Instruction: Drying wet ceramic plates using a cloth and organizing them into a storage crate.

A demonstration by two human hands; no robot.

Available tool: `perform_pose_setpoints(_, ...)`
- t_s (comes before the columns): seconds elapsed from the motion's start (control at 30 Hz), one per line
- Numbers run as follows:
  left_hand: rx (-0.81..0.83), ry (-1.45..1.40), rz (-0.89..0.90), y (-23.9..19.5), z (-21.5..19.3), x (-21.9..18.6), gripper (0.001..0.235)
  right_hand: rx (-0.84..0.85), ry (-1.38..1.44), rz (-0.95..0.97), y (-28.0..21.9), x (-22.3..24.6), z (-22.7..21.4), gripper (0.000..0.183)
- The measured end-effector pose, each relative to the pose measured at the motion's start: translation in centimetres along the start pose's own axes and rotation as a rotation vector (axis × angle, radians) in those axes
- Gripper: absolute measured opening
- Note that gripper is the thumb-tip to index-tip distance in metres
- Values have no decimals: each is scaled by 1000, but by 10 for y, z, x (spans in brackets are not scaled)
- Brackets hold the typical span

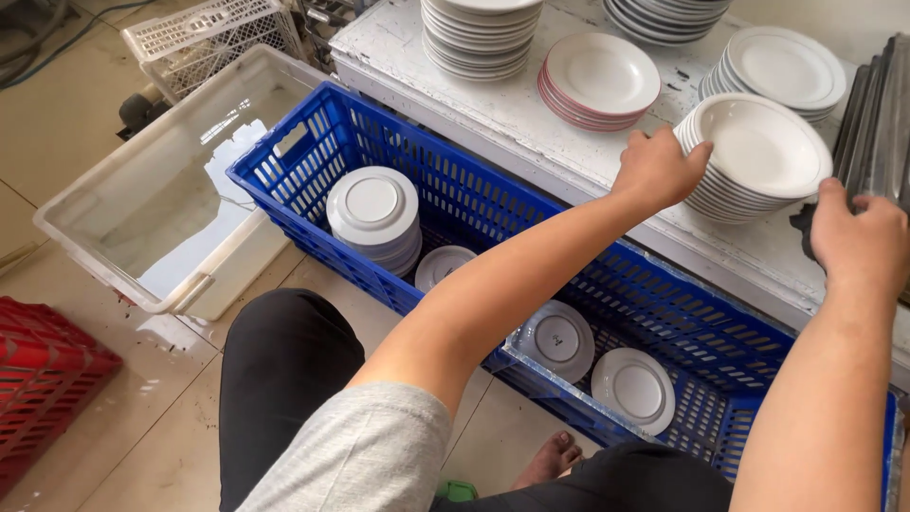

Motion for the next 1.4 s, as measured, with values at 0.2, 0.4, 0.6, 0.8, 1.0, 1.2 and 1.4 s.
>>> perform_pose_setpoints(0.2,-31,64,8,3,14,-10,68,-9,26,-215,27,-29,38,52)
perform_pose_setpoints(0.4,-86,25,33,19,21,-9,62,51,361,-34,-20,19,20,44)
perform_pose_setpoints(0.6,-144,24,26,28,25,-7,53,51,466,3,-24,19,18,47)
perform_pose_setpoints(0.8,-227,-113,54,28,26,-3,63,67,558,80,-26,15,25,52)
perform_pose_setpoints(1.0,-267,-117,41,26,29,0,70,48,701,111,-25,10,32,52)
perform_pose_setpoints(1.2,-303,-247,38,22,28,0,69,20,776,109,-25,9,30,50)
perform_pose_setpoints(1.4,-346,-321,100,-1,16,-15,68,-80,940,-3,-32,21,10,41)
Point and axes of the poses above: each hand's wrist, its own y-axis towards the middle knuckle, its own z-axis out of the palm, x = y × z, the point moved 10 cm from there along y, towards the middle knuckle, and after that the axes turned 14 degrees about y, right-handed, at the moved point
